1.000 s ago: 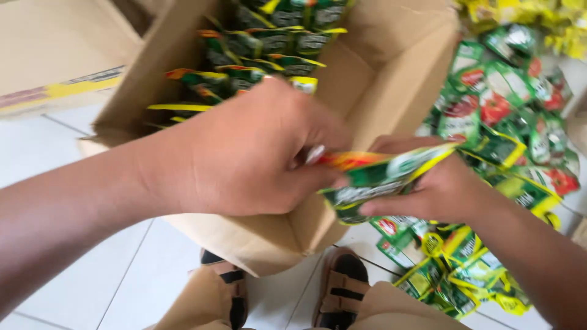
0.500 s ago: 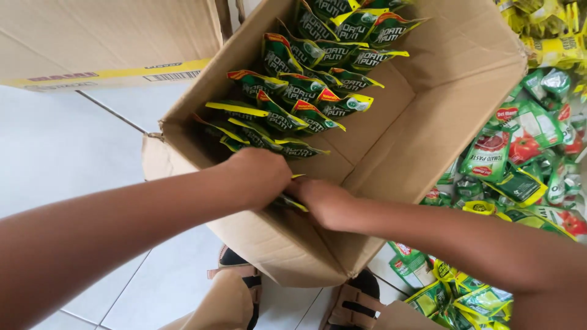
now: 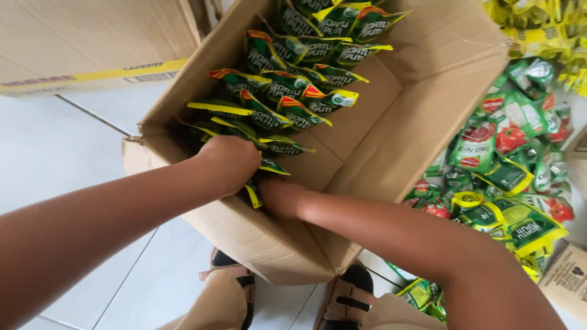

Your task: The person picks up green and yellow packets from a pile on the floor and places them into a cardboard box.

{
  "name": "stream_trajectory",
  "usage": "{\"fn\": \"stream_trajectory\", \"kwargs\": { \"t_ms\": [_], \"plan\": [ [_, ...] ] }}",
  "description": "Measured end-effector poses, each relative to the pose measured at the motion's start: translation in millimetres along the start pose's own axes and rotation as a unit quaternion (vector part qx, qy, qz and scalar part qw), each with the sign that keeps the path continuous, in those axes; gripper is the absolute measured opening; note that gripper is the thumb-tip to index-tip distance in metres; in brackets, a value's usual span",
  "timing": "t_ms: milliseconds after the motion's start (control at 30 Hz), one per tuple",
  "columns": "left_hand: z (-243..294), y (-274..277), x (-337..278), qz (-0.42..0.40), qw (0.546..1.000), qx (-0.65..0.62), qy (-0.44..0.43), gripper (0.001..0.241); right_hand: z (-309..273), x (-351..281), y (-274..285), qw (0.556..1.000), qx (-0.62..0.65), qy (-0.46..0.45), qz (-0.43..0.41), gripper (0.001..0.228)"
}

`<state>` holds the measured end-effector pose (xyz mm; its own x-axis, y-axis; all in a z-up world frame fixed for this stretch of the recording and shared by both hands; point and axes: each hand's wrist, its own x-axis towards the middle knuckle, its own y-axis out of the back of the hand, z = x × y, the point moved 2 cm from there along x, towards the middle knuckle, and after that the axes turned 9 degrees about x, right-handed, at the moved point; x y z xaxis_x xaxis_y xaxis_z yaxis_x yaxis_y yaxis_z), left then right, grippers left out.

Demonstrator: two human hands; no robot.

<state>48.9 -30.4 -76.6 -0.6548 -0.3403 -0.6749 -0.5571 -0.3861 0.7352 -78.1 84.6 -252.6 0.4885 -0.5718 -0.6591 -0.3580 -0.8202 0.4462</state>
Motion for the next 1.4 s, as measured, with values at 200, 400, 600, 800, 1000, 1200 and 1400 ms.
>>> {"fn": "stream_trajectory", "kwargs": {
  "t_ms": [200,400,600,800,1000,1200,1400],
  "plan": [
    [10.2,5.4,3.6,-0.010,0.999,0.050,0.018,0.016,-3.5,-1.2,-1.7,0.999,0.041,-0.017,0.031,0.029],
    [23.2,14.7,-3.9,-0.026,0.998,0.056,0.028,0.016,-10.4,-13.6,21.7,0.995,0.087,-0.026,0.039,0.033],
    [20.3,7.0,4.7,-0.035,0.997,0.070,0.010,0.016,-25.3,-32.2,47.3,0.994,0.102,0.013,0.035,0.032],
    [15.1,30.5,-2.1,-0.064,0.993,0.089,0.051,0.016,-32.3,-65.2,75.0,0.991,0.124,0.053,0.018,0.032],
    [40.1,89.6,-8.7,0.018,0.998,0.060,0.026,0.015,-25.2,-143.8,135.6,0.986,0.150,0.069,0.032,0.031],
    [124.0,139.7,27.5,0.134,0.981,-0.129,-0.055,0.027,-1.5,-283.9,175.5,0.946,0.279,0.060,0.151,0.036],
    [244.7,161.2,102.5,0.200,0.932,-0.242,-0.180,0.015,103.2,-388.7,128.9,0.887,0.390,0.006,0.246,0.025]
  ]
}}
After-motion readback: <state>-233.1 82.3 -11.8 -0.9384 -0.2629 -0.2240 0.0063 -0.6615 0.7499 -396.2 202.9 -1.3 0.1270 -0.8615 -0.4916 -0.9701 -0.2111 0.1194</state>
